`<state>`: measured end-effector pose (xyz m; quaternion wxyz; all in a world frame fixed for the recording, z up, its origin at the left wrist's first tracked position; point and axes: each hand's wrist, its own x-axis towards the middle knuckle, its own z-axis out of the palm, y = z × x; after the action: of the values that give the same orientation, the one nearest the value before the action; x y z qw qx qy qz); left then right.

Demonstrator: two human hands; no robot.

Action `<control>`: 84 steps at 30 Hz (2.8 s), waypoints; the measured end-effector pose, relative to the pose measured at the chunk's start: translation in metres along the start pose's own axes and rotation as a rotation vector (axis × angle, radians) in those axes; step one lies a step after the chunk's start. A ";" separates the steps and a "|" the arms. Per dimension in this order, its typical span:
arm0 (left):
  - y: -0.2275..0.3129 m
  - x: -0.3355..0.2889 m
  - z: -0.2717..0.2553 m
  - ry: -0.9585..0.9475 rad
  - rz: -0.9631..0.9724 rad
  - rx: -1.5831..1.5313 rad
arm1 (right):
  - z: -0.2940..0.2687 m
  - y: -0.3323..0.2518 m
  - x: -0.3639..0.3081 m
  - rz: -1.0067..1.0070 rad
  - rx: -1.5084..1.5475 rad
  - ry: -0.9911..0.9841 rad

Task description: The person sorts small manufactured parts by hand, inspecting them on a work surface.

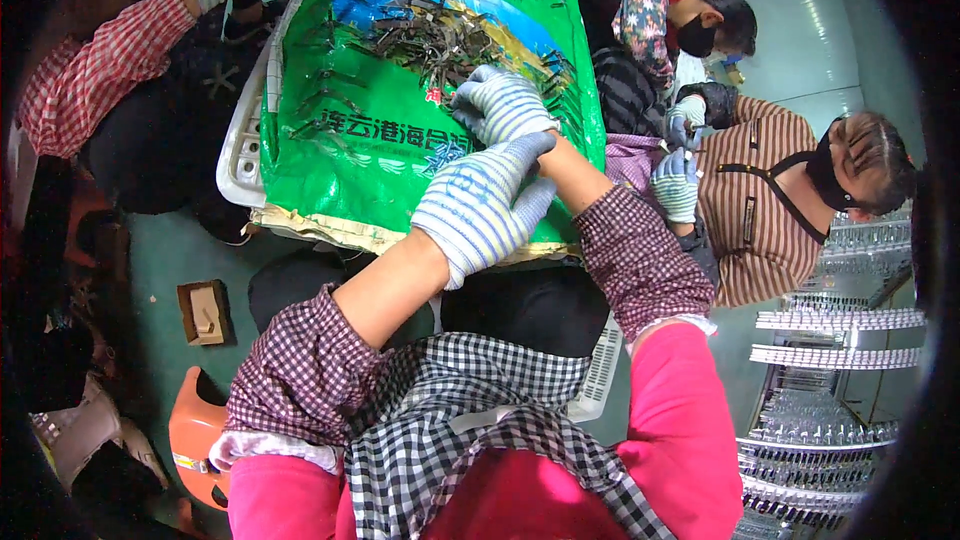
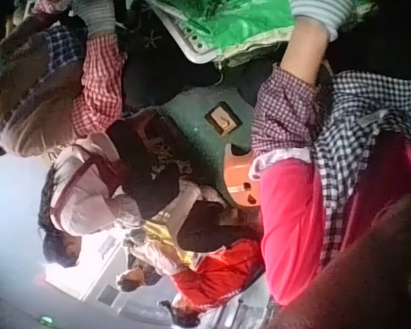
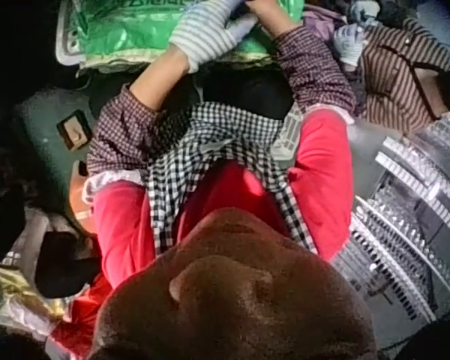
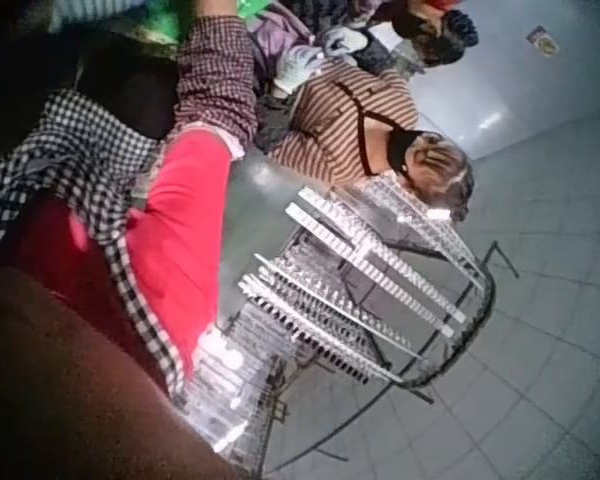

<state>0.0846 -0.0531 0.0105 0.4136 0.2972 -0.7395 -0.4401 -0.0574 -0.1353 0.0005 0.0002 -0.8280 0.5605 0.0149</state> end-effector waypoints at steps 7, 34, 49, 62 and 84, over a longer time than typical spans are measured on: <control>-0.014 0.012 -0.022 0.081 -0.102 -0.010 | -0.020 0.035 -0.001 0.079 0.894 -0.206; -0.051 0.023 -0.053 0.381 -0.154 -0.234 | -0.003 -0.029 -0.050 0.251 0.334 -0.166; -0.035 0.015 -0.054 0.104 -0.484 -0.703 | -0.018 -0.037 -0.062 0.242 1.493 0.210; -0.033 0.017 -0.052 0.124 -0.473 -0.677 | 0.007 -0.032 -0.052 0.219 1.845 0.181; -0.054 0.026 -0.036 0.258 -0.203 -0.318 | 0.017 -0.042 -0.043 0.315 1.628 0.403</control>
<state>0.1072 -0.1117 -0.0187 0.4999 0.3551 -0.5680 -0.5490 -0.0346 -0.0793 -0.0163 0.4934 -0.4690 0.4946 -0.5403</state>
